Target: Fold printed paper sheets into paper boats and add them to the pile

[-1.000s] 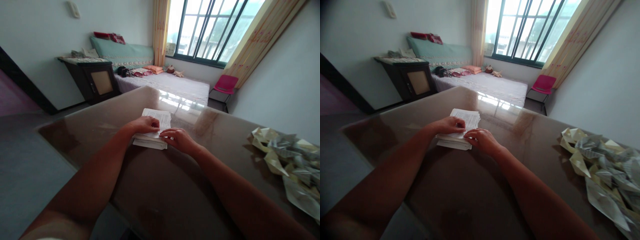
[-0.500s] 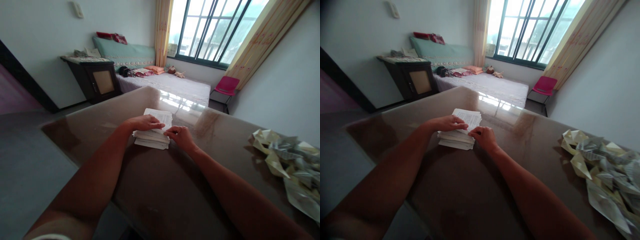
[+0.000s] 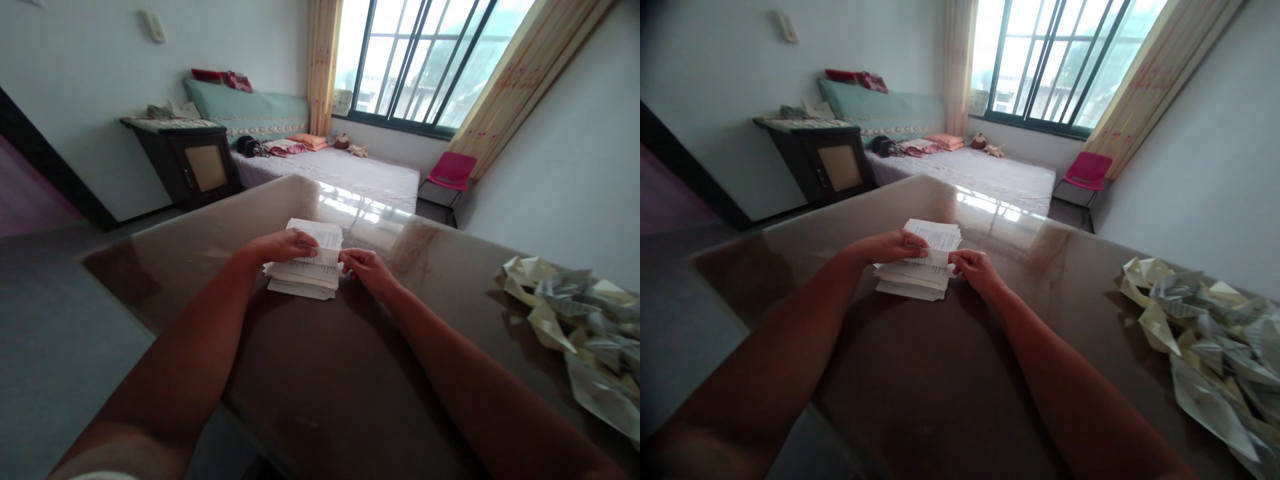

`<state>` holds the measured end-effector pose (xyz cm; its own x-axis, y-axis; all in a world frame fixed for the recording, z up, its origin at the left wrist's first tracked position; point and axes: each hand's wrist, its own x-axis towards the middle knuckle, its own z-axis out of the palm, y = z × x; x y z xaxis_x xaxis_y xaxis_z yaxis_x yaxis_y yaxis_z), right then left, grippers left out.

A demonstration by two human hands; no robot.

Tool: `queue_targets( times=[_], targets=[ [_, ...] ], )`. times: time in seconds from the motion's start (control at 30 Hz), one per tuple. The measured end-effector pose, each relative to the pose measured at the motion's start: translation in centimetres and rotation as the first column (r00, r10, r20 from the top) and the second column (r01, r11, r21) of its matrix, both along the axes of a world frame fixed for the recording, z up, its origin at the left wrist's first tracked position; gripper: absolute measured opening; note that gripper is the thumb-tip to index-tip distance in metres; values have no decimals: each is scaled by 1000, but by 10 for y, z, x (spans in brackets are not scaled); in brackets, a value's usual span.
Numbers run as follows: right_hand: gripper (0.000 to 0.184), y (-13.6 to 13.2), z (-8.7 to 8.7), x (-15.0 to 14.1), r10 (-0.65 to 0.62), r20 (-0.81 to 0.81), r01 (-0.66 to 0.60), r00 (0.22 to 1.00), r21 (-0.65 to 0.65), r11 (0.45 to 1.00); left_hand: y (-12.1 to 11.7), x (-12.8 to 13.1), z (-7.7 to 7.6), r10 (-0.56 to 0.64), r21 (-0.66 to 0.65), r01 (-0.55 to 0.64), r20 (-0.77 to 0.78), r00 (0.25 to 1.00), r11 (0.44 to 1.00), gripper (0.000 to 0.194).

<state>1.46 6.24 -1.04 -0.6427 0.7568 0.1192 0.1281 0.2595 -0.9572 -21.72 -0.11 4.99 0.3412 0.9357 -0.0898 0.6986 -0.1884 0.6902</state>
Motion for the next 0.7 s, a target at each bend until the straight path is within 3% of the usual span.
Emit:
queue_targets(
  times=[0.13, 0.7],
  targets=[
    [43, -1, 3, 1, 63, 1, -63, 998, -22, 998, -1, -2, 3, 1, -20, -1, -2, 1000, 1000, 34],
    [41, -2, 6, 0, 92, 7, -91, 996, -52, 994, -2, -4, 4, -75, -39, 75, -17, 997, 996, 32]
  ],
)
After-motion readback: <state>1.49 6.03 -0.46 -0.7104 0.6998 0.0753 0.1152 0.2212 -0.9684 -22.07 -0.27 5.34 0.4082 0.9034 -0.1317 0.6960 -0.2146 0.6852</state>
